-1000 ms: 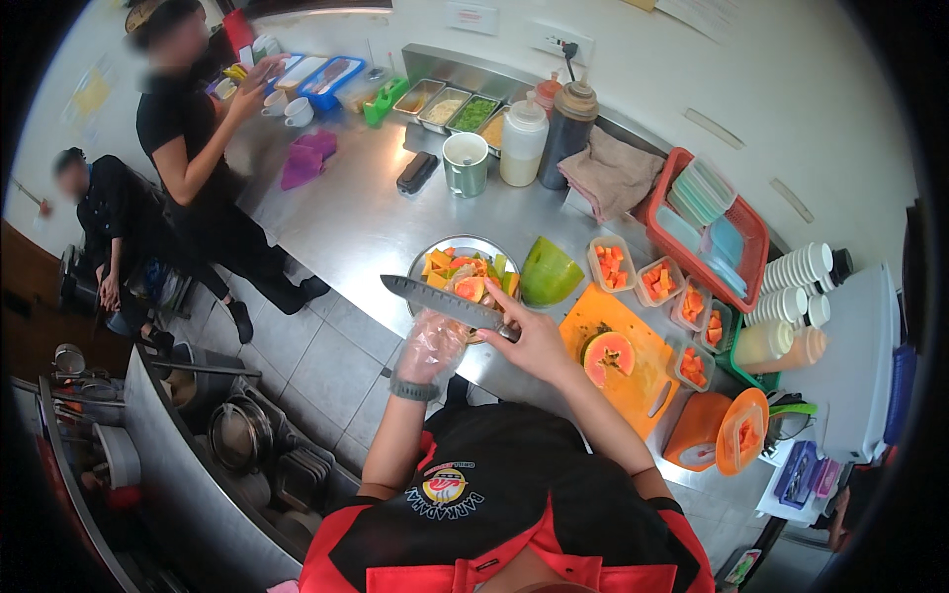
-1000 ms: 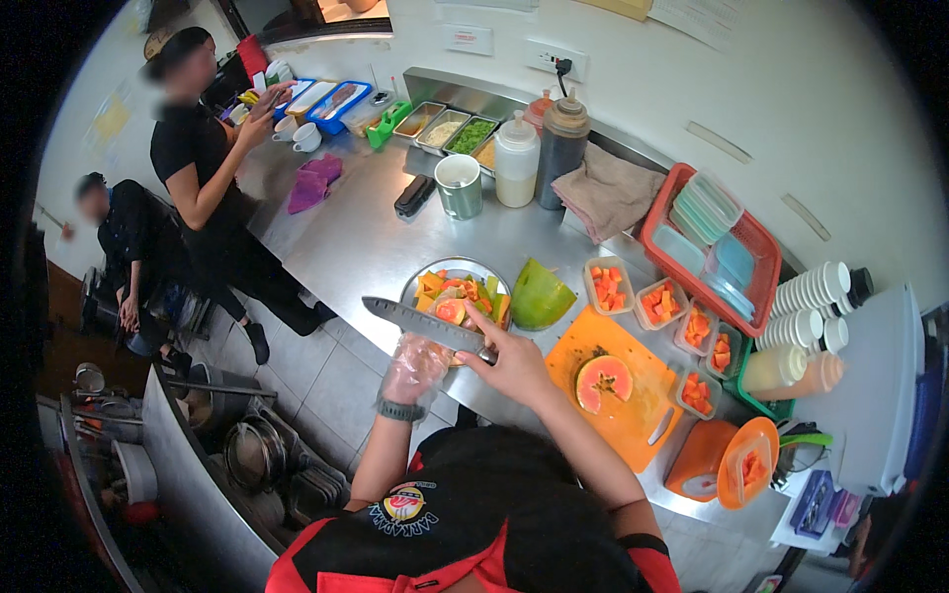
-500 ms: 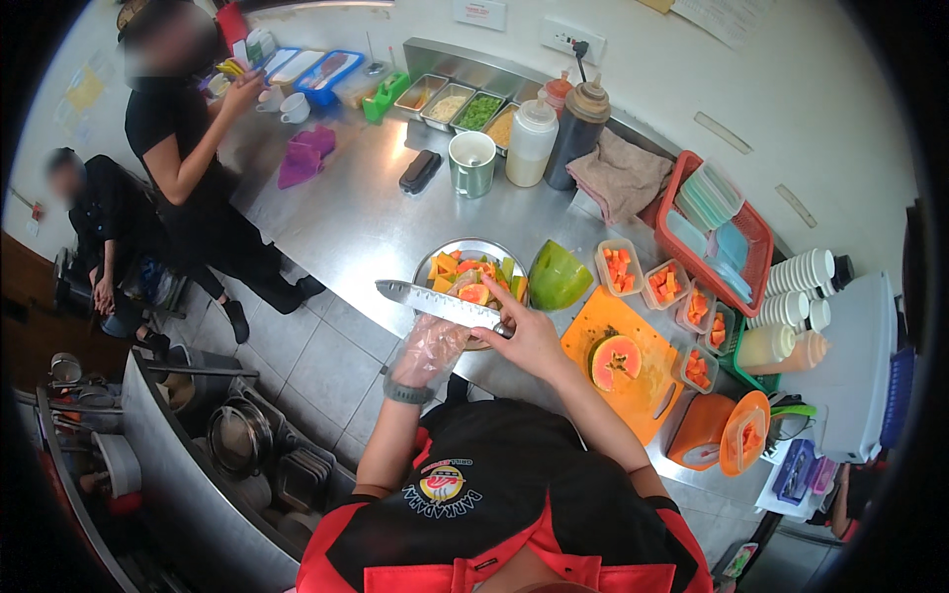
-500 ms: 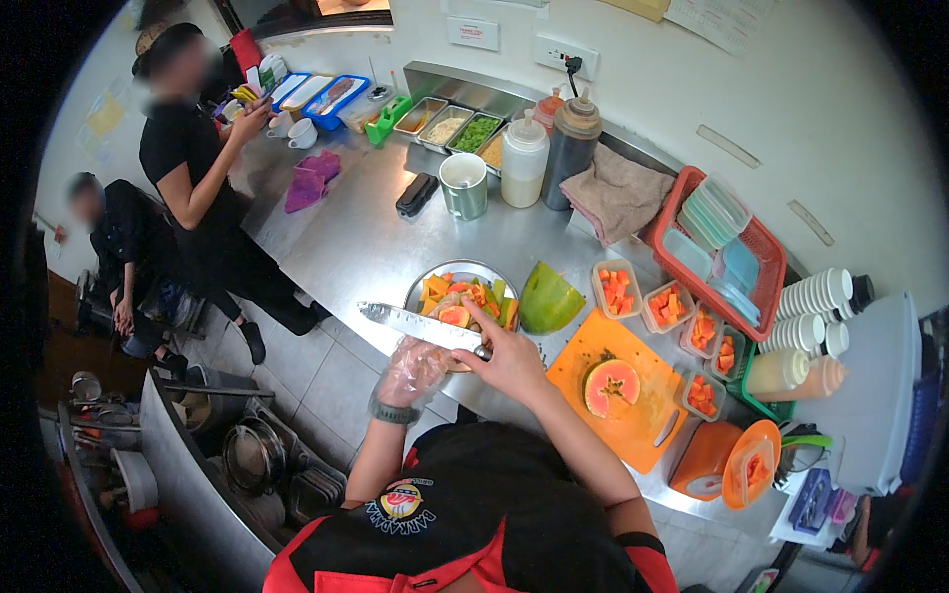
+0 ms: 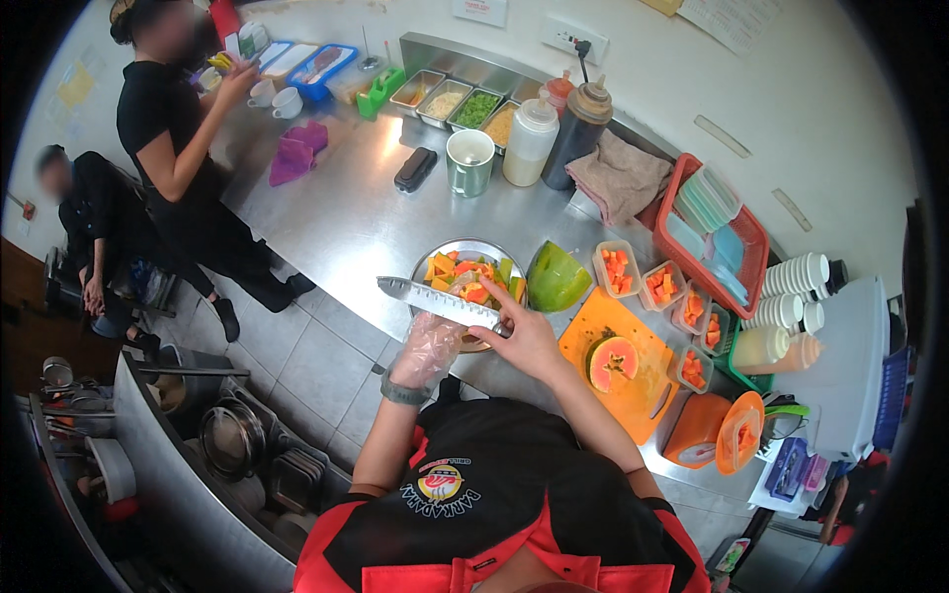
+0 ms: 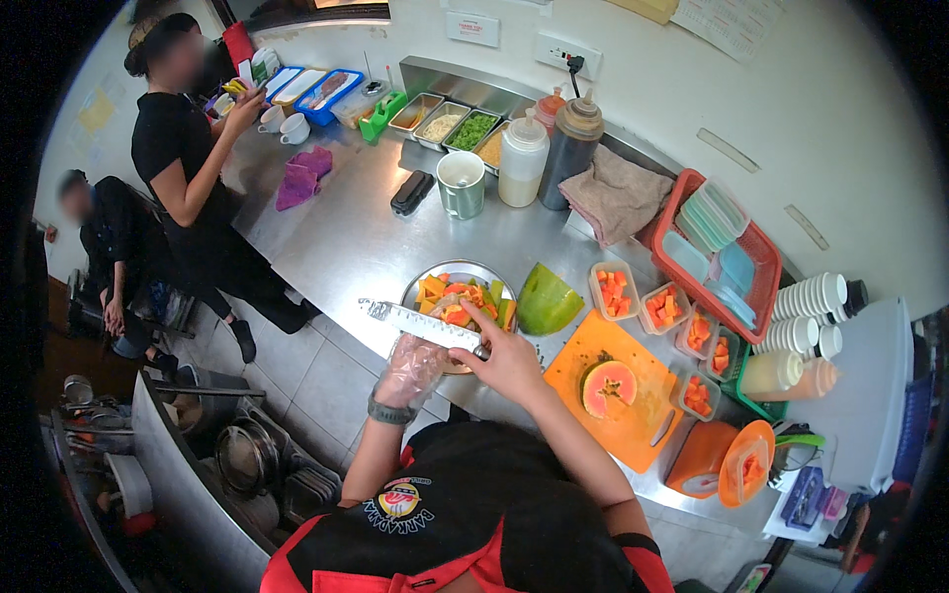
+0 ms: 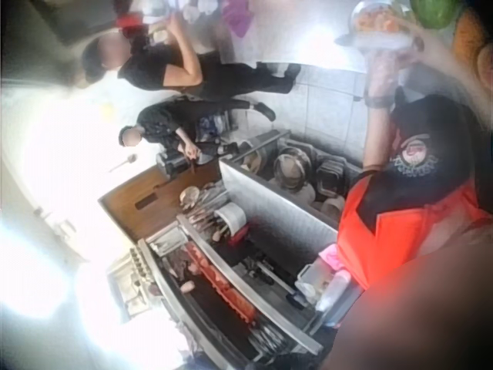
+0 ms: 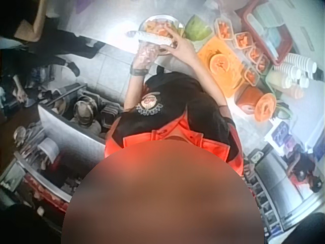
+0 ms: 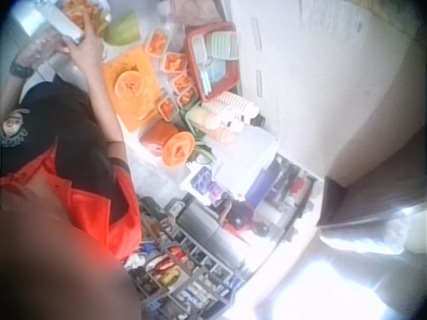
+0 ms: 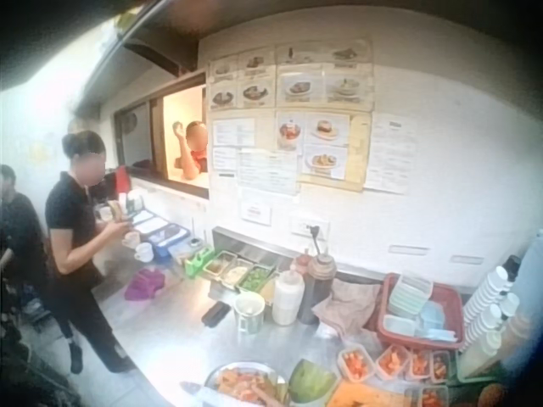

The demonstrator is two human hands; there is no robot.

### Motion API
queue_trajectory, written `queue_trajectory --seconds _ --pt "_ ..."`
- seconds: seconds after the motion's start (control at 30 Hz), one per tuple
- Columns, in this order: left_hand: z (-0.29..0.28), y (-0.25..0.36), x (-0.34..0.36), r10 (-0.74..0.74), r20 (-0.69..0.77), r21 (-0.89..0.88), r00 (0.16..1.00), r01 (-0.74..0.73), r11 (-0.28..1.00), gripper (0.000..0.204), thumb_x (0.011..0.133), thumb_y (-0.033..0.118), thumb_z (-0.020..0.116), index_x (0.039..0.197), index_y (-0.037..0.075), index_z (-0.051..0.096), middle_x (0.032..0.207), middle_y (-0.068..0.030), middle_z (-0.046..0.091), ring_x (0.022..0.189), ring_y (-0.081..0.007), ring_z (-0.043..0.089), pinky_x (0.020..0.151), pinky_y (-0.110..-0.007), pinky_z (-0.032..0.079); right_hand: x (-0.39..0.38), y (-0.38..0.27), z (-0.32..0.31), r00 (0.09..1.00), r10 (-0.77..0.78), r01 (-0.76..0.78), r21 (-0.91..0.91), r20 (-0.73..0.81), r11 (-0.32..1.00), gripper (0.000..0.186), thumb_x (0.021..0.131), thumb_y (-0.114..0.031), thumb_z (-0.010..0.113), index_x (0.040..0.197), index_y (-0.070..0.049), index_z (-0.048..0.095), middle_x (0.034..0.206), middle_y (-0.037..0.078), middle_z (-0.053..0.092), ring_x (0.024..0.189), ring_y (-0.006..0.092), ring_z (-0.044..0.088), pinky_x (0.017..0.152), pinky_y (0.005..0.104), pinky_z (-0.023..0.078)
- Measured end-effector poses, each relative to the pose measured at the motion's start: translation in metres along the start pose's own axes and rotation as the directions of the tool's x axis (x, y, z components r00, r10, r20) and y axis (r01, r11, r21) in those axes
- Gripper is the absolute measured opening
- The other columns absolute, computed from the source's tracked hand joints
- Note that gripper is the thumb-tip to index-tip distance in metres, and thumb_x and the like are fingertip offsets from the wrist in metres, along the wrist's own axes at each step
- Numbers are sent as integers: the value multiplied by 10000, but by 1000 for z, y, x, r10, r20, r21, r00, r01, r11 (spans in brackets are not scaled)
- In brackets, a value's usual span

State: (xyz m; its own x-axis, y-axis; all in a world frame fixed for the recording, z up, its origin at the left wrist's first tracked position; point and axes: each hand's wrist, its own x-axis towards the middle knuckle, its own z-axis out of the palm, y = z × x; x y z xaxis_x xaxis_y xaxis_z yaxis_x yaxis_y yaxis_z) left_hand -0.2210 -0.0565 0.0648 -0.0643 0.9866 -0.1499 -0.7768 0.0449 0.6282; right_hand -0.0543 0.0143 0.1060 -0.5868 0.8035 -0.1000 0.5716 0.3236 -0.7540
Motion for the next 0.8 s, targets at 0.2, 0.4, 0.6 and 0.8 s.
queue_trajectory --seconds 0.2,0.4,0.6,0.8 --pt "-2 -6 0 -1 -78 131 997 11 991 408 884 21 618 1273 -8 500 1197 -103 592 1054 -195 599 892 -318 511 0 -2 0 999 -20 18 -51 -37 999 675 805 -524 687 1408 -323 458 754 97 660 629 275 653 591 370 516" --pt "1 -8 1 38 -95 89 995 -30 996 365 906 19 599 1259 0 509 1194 -93 592 1055 -184 599 889 -317 517 0 5 8 983 -115 110 -42 -141 993 556 835 -485 670 1350 -322 537 932 153 700 655 276 660 632 362 527" --pt "9 -1 1 44 -49 17 998 -43 999 319 939 74 585 1246 26 518 1176 -82 598 1054 -180 603 870 -309 530 2 16 9 1000 17 -20 390 13 921 599 851 -289 732 1399 -220 500 659 1 579 549 77 487 547 233 408" --pt "-27 -4 2 -21 -33 -27 999 20 999 326 945 55 564 1265 32 507 1203 -80 591 1060 -179 597 861 -305 517 -1 10 7 982 -21 -111 664 187 739 680 881 -192 711 1472 -151 378 631 -79 464 569 9 390 523 186 319"
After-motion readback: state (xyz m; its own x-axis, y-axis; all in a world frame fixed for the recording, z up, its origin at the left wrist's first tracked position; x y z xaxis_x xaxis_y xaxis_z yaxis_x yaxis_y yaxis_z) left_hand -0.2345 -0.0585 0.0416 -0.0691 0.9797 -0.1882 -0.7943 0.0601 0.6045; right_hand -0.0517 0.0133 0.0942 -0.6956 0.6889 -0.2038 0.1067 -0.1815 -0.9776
